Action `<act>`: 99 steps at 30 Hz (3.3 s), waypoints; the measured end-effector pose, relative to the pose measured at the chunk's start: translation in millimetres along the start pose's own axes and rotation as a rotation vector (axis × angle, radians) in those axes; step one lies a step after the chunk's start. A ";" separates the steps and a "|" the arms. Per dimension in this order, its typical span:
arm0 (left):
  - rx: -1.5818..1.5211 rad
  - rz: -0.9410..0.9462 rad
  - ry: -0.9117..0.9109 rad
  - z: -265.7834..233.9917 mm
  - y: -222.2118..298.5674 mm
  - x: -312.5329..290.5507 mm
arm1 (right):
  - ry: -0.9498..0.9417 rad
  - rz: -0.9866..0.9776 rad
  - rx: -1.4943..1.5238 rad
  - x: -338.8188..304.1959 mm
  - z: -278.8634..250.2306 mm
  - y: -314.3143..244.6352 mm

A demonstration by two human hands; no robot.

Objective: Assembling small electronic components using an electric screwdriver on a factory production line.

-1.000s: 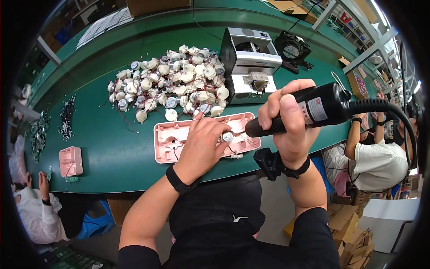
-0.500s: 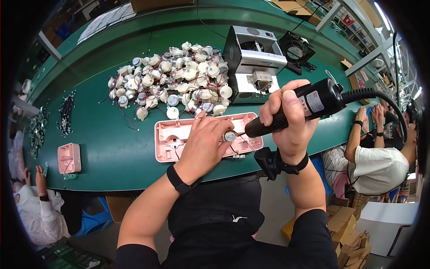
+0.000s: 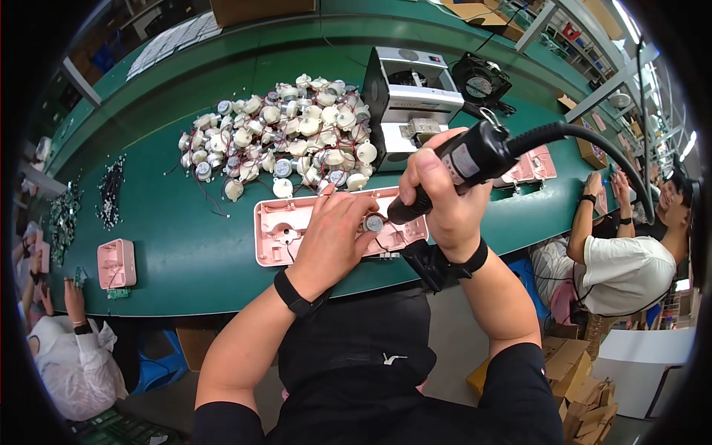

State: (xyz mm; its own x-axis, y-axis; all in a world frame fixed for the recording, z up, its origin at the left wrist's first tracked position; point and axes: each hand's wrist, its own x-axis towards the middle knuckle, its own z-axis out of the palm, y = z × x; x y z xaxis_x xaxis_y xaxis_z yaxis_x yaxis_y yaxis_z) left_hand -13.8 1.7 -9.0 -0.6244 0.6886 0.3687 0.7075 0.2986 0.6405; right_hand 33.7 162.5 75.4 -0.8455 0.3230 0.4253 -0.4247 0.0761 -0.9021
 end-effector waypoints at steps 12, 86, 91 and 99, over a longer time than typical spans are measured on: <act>0.224 0.105 -0.111 -50.5 7.5 -15.8 | 0.176 -0.277 0.049 80.1 -42.8 -31.4; 0.360 -0.316 0.224 -90.8 -68.3 -47.8 | -0.035 -0.111 0.171 -5.2 -27.1 -55.7; 0.382 -0.238 0.120 -76.9 -56.1 -20.7 | -0.053 -0.110 0.152 -17.1 -18.7 -60.1; -0.190 -0.515 0.159 -95.6 -78.2 -33.9 | -0.074 -0.142 0.108 -34.5 -33.4 -69.9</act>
State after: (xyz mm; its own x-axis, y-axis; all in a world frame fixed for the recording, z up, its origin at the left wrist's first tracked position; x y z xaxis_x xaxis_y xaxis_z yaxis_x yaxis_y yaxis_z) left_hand -79.6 -108.2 -7.2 -0.9255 0.3732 0.0643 0.2359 0.4353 0.8688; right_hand 103.4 177.5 121.4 -0.7947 0.2453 0.5553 -0.5701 0.0126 -0.8215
